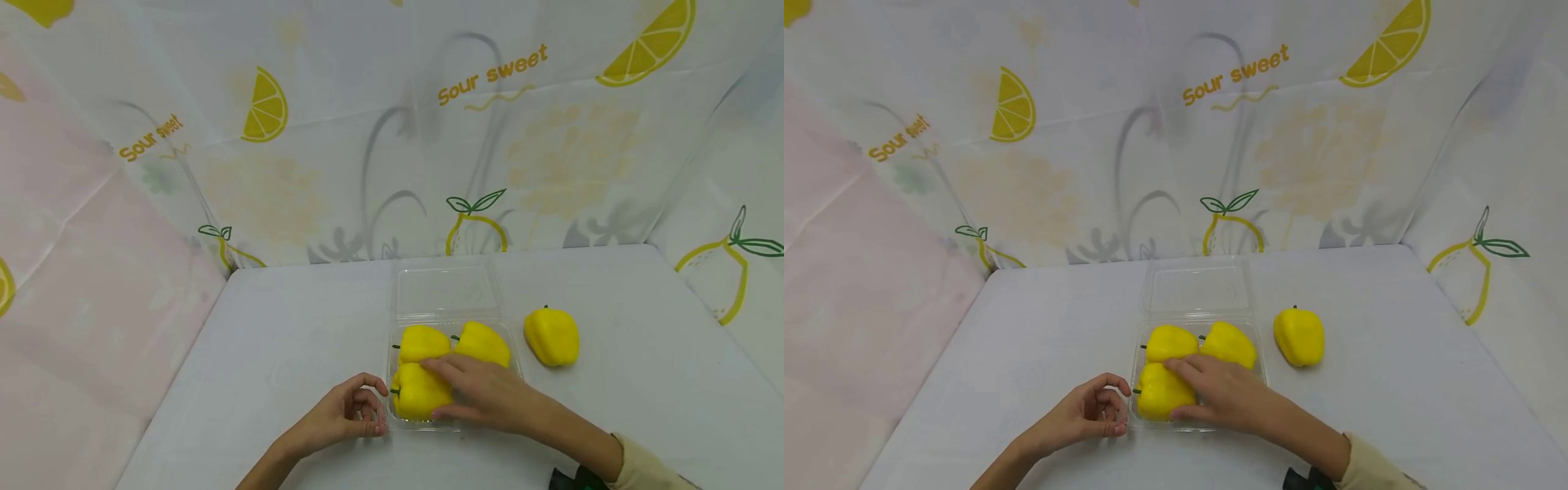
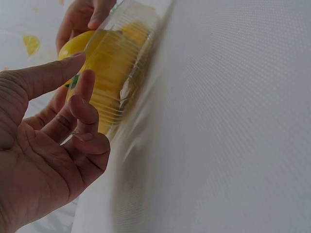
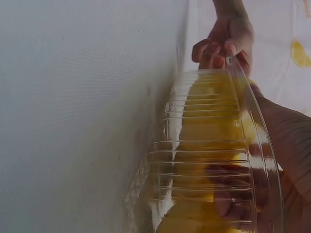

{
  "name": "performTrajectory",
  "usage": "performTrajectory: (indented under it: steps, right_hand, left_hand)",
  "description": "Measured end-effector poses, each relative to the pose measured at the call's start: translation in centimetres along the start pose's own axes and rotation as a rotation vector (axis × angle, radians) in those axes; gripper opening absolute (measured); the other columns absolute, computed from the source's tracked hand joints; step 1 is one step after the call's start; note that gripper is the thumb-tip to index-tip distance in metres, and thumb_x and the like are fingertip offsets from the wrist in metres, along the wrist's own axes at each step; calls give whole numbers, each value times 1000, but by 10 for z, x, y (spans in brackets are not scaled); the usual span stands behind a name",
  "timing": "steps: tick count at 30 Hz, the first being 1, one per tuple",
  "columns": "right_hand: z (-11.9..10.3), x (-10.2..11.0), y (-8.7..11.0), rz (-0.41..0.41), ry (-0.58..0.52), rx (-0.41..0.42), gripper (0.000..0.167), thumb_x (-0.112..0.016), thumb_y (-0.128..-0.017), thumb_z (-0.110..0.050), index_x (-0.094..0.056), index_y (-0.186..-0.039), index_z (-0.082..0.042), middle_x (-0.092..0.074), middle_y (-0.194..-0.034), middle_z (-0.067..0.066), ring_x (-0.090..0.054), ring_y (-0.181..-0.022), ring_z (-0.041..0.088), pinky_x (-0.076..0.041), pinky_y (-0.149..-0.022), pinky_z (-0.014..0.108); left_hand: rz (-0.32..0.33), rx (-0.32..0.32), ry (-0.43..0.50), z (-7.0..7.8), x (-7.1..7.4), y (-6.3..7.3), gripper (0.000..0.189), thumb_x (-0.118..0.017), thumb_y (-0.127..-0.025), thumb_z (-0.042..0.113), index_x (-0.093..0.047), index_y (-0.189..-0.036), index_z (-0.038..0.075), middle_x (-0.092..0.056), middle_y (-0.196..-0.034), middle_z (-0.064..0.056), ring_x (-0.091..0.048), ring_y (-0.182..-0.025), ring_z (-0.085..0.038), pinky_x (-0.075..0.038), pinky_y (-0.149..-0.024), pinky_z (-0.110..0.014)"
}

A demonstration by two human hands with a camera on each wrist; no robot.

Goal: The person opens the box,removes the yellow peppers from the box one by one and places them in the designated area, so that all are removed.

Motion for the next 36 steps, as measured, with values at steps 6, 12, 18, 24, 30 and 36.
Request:
performTrajectory:
  steps: [6, 12, 18, 24, 30, 36]
  right_hand:
    - [-2, -3, -2, -7, 13, 2, 67, -63, -91, -55, -47, -144, -16, -60, -128, -5, -60, -108, 8, -51, -90, 32]
    - [-3, -5, -3, -9, 30, 6, 70, -61, -91, -57, -45, -146, -17, -59, -128, -5, -59, -108, 9, -51, -90, 32]
    - [-5, -6, -3, 14, 69, 38, 69, -60, -92, -56, -45, -145, -15, -59, -125, -4, -60, -105, 9, -51, -88, 31]
    - [-8, -6, -2, 42, 94, 69, 67, -61, -93, -54, -46, -144, -13, -59, -124, -3, -60, -104, 10, -51, -89, 30]
    - [-8, -7, -2, 36, 132, 70, 66, -58, -95, -53, -45, -144, -12, -59, -124, -2, -60, -105, 11, -51, -89, 31]
    - [-9, -8, 0, 38, 174, 74, 66, -56, -96, -53, -44, -145, -11, -58, -125, -1, -60, -106, 13, -51, -90, 32]
  left_hand:
    - [1, -3, 0, -1, 0, 0, 49, -76, -88, 15, -49, -127, 3, -69, -95, -8, -55, -71, -9, -44, -61, -17]
    - [5, -4, -6, -1, 1, 0, 50, -77, -87, 15, -49, -127, 3, -69, -95, -8, -55, -70, -9, -44, -61, -17]
    - [5, -1, -9, 0, 0, 0, 49, -76, -88, 15, -49, -127, 4, -69, -95, -8, -55, -70, -9, -45, -60, -17]
    - [11, 7, -13, 0, 1, 0, 49, -77, -87, 16, -49, -127, 5, -69, -95, -8, -55, -70, -9, -44, -60, -18]
    - [12, 9, -8, 0, 0, -1, 48, -76, -88, 15, -49, -126, 5, -69, -95, -8, -55, -70, -9, -45, -61, -18]
    - [17, 18, -17, 0, 1, -1, 47, -77, -87, 15, -50, -126, 7, -69, -95, -8, -55, -70, -9, -44, -60, -18]
Point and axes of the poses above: each hand's wrist, its own y-axis away from the middle knuckle, its own x-axis out of the back of the hand, z = x × y, the point moved 10 cm from there along -y, towards the middle knuckle
